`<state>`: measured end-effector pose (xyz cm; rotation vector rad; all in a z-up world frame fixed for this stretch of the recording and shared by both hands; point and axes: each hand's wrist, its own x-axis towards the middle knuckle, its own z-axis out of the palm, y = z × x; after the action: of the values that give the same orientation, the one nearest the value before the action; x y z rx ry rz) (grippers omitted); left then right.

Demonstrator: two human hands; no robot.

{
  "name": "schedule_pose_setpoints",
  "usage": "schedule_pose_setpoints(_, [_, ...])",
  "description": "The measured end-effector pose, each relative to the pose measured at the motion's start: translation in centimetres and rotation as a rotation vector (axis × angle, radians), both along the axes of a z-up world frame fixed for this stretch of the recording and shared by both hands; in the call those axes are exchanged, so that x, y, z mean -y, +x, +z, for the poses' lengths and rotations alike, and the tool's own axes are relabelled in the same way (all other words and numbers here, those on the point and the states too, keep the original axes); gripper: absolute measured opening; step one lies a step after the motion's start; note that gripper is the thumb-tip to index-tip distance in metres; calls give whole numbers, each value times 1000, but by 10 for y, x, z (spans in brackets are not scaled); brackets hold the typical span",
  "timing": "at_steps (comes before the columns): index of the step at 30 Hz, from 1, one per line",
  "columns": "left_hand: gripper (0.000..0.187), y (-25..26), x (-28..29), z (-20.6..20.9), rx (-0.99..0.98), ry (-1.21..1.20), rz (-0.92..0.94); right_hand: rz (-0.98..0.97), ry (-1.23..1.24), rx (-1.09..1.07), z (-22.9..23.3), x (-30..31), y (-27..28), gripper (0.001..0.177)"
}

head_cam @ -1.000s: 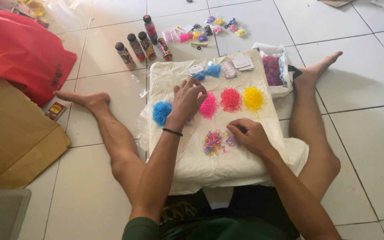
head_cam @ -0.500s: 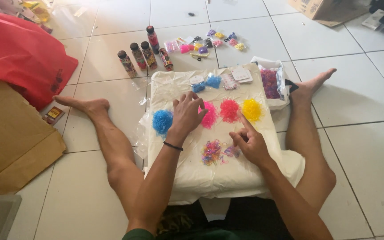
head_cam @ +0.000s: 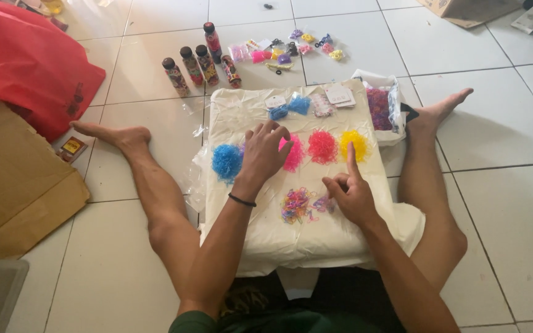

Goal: Sorting small multi-colored rubber bands into organized piles by color on a white cloth surface.

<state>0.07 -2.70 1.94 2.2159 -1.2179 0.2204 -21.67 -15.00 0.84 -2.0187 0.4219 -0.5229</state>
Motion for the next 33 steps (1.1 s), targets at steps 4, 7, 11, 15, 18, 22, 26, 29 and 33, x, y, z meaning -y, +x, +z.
schedule_pose_setpoints(4, [14, -11, -10, 2, -46, -139, -94, -33, -96, 14, -32, 17, -1, 39])
schedule_pose_setpoints(7, [15, -26, -24, 2, -130, -245, -137, 38, -167, 36, -23, 12, 1, 27])
schedule_pose_setpoints(11, [13, -51, -43, -5, -171, -281, -151, 41, -169, 27, -17, 9, 1, 30])
schedule_pose_setpoints(15, [23, -81, -55, -5, -173, -325, -205, 50, -180, 27, -15, 8, 0, 27])
schedule_pose_setpoints(18, [39, -96, -55, -3, -216, -268, -282, 61, -168, 44, -13, 8, 2, 26])
schedule_pose_setpoints(22, [50, -110, -51, -9, -192, -212, -316, 69, -136, 35, -9, 5, -1, 28])
schedule_pose_setpoints(26, [58, -113, -44, -28, -145, -134, -297, -15, -116, 30, -8, 7, 0, 27])
schedule_pose_setpoints(29, [63, -120, -41, -23, -97, -84, -287, -79, -112, 15, -19, 12, 1, 30])
schedule_pose_setpoints(33, [56, -122, -32, -32, 24, -32, -265, -128, -110, -12, -30, 17, 4, 31])
